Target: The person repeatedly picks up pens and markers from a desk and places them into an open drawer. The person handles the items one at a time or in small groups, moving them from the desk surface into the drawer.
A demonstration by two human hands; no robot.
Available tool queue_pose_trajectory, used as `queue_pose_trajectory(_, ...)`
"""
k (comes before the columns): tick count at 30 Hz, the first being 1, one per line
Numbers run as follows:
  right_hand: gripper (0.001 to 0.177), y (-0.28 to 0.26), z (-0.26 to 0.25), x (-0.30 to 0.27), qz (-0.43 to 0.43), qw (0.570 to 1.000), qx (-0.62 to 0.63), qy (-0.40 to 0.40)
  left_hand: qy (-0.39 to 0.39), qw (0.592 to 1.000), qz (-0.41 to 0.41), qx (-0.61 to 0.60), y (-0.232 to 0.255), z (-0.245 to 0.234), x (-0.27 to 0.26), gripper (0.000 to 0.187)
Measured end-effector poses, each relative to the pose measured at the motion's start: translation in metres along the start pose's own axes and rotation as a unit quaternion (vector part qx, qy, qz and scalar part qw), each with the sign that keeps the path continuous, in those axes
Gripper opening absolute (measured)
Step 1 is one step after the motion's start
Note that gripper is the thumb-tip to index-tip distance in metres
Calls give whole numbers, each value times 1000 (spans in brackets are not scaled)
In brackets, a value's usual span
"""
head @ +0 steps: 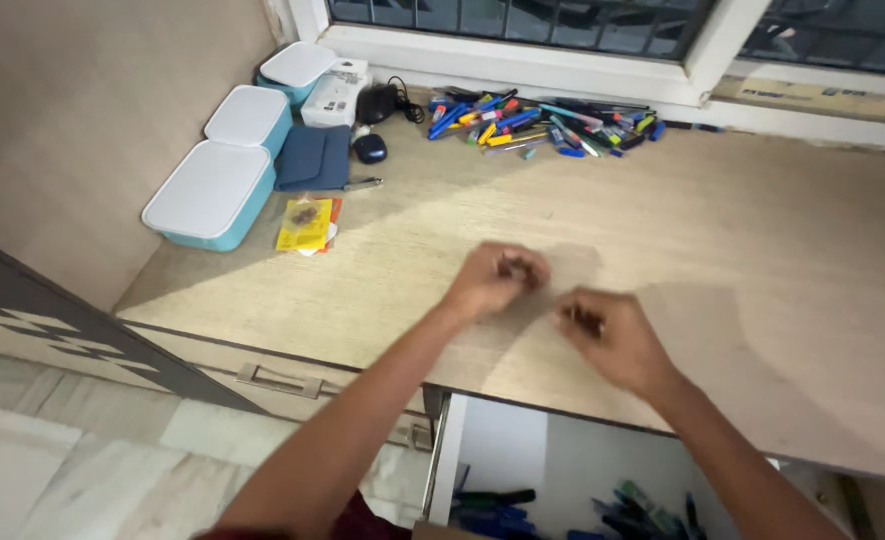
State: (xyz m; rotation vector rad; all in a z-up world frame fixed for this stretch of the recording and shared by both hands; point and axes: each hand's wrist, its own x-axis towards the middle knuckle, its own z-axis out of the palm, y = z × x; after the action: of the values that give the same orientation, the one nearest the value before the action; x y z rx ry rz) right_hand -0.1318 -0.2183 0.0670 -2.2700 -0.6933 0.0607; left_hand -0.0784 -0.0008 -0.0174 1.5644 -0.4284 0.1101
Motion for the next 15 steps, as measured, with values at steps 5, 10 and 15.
queue_pose_trajectory(5, 11, 4, -7, -89, -266, 916, -297, 33, -65, 998, -11, 17, 64, 50, -81, 16)
queue_pose_trajectory(10, 25, 57, -10, -153, -394, 822, -392, -128, -217, 963, -158, -2, 103, 82, -114, 16)
queue_pose_trajectory(15, 33, 97, 10, -145, -104, 852, -415, -302, -427, 897, -114, 29, 90, 117, -122, 23)
